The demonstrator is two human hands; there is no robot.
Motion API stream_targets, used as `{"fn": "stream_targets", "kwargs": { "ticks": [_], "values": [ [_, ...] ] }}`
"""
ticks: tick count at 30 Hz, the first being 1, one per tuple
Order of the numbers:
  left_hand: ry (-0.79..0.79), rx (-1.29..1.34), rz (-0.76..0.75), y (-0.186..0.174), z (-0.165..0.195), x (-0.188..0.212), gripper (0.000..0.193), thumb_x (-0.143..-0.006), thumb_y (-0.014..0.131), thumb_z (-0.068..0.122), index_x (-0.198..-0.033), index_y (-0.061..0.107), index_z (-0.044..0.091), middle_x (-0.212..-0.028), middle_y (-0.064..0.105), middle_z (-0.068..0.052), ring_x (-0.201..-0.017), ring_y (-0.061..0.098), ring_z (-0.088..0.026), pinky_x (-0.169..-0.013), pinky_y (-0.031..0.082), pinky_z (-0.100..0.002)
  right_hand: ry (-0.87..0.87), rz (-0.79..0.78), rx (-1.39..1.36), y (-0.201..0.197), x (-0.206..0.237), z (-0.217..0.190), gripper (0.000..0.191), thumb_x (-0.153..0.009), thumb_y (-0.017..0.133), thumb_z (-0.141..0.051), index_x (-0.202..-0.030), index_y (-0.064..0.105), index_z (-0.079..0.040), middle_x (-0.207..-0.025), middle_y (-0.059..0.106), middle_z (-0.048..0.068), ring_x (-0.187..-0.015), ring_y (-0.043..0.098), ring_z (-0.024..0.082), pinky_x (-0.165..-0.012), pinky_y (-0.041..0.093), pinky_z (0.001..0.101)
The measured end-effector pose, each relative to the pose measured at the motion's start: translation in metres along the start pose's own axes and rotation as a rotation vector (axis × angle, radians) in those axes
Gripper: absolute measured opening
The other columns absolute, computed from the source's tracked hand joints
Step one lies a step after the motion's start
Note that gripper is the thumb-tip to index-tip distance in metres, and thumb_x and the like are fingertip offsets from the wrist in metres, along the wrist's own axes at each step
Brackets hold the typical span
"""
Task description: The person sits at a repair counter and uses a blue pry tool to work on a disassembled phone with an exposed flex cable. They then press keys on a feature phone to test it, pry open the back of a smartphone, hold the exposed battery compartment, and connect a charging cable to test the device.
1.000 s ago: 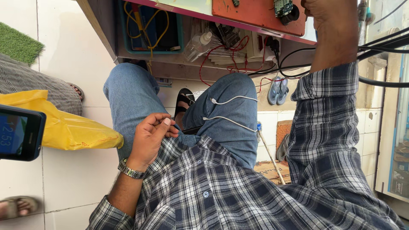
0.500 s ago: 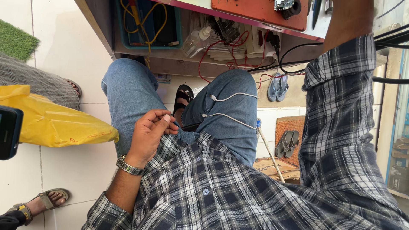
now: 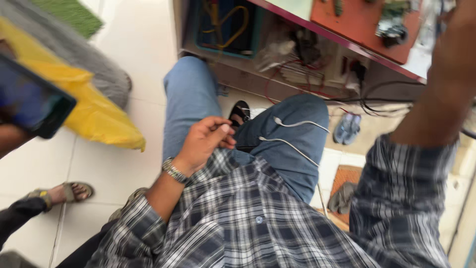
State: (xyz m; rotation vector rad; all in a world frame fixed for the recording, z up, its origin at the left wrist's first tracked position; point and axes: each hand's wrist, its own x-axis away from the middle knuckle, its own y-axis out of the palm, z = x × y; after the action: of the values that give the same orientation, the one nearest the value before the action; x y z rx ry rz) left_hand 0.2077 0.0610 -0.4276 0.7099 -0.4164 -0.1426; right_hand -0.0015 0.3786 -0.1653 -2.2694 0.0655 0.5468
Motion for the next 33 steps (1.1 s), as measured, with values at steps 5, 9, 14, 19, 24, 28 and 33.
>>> {"fn": "stream_targets", "kwargs": {
  "ticks": [5,9,14,19,24,28,33],
  "values": [
    [-0.063,-0.108,-0.001,0.002,0.022,0.016,0.020,-0.102,0.067,0.018,-0.107,0.066,-0.001,-0.078,0.069,-0.005,-0.060,0.067,-0.011,-0.053,0.056,-0.026,-0.037,-0.367,-0.648,0.069,0.114,-0.101,0.020,-0.123,0.052,-0.011,-0.132,0.057,0.005,-0.108,0.066,0.015,-0.084,0.063,0.018,-0.081,0.055,0.0281],
    [0.010,-0.128,0.057,-0.026,-0.011,0.015,0.021,-0.100,0.071,0.024,-0.095,0.064,0.005,-0.059,0.056,0.003,-0.044,0.047,-0.004,-0.038,0.035,-0.021,0.107,-0.800,-0.970,0.136,0.147,-0.150,0.031,-0.109,0.053,-0.006,-0.136,0.060,0.008,-0.111,0.073,0.019,-0.091,0.072,0.019,-0.082,0.060,0.0306],
    [0.209,0.208,-0.046,-0.015,-0.016,0.011,0.018,-0.097,0.069,0.024,-0.098,0.059,0.009,-0.065,0.050,0.006,-0.054,0.050,-0.003,-0.048,0.039,-0.019,0.315,-0.992,-1.271,0.201,0.159,-0.184,0.035,-0.112,0.050,-0.015,-0.135,0.059,0.009,-0.106,0.072,0.017,-0.087,0.068,0.017,-0.077,0.057,0.0295],
    [-0.111,0.752,0.158,0.034,0.181,0.081,0.023,-0.100,0.066,0.024,-0.097,0.055,0.005,-0.077,0.052,0.002,-0.067,0.055,-0.006,-0.064,0.046,-0.020,0.479,-1.117,-1.464,0.221,0.151,-0.205,0.044,-0.112,0.048,-0.028,-0.139,0.053,0.007,-0.109,0.068,0.017,-0.090,0.068,0.019,-0.077,0.057,0.0315],
    [-0.691,1.472,0.617,-0.046,0.309,0.141,0.028,-0.103,0.063,0.025,-0.095,0.051,0.000,-0.089,0.053,-0.002,-0.081,0.059,-0.009,-0.080,0.054,-0.022,0.393,-1.132,-1.545,0.224,0.141,-0.224,0.040,-0.113,0.050,-0.033,-0.123,0.056,0.005,-0.111,0.069,0.019,-0.092,0.070,0.021,-0.076,0.060,0.0343],
    [-0.848,1.727,0.611,-0.068,0.294,0.141,0.026,-0.103,0.062,0.022,-0.090,0.050,0.003,-0.087,0.050,0.000,-0.085,0.057,-0.008,-0.082,0.054,-0.020,0.409,-1.118,-1.494,0.221,0.147,-0.235,0.034,-0.112,0.054,-0.029,-0.117,0.060,0.004,-0.103,0.070,0.017,-0.085,0.070,0.019,-0.071,0.059,0.0328],
    [-0.825,1.640,0.697,-0.034,0.298,0.141,0.022,-0.101,0.061,0.020,-0.090,0.051,0.003,-0.079,0.048,0.002,-0.071,0.054,-0.005,-0.071,0.052,-0.020,0.500,-1.073,-1.497,0.215,0.150,-0.235,0.024,-0.108,0.064,-0.016,-0.117,0.062,0.006,-0.100,0.069,0.016,-0.083,0.071,0.019,-0.069,0.060,0.0338]
  ]
}}
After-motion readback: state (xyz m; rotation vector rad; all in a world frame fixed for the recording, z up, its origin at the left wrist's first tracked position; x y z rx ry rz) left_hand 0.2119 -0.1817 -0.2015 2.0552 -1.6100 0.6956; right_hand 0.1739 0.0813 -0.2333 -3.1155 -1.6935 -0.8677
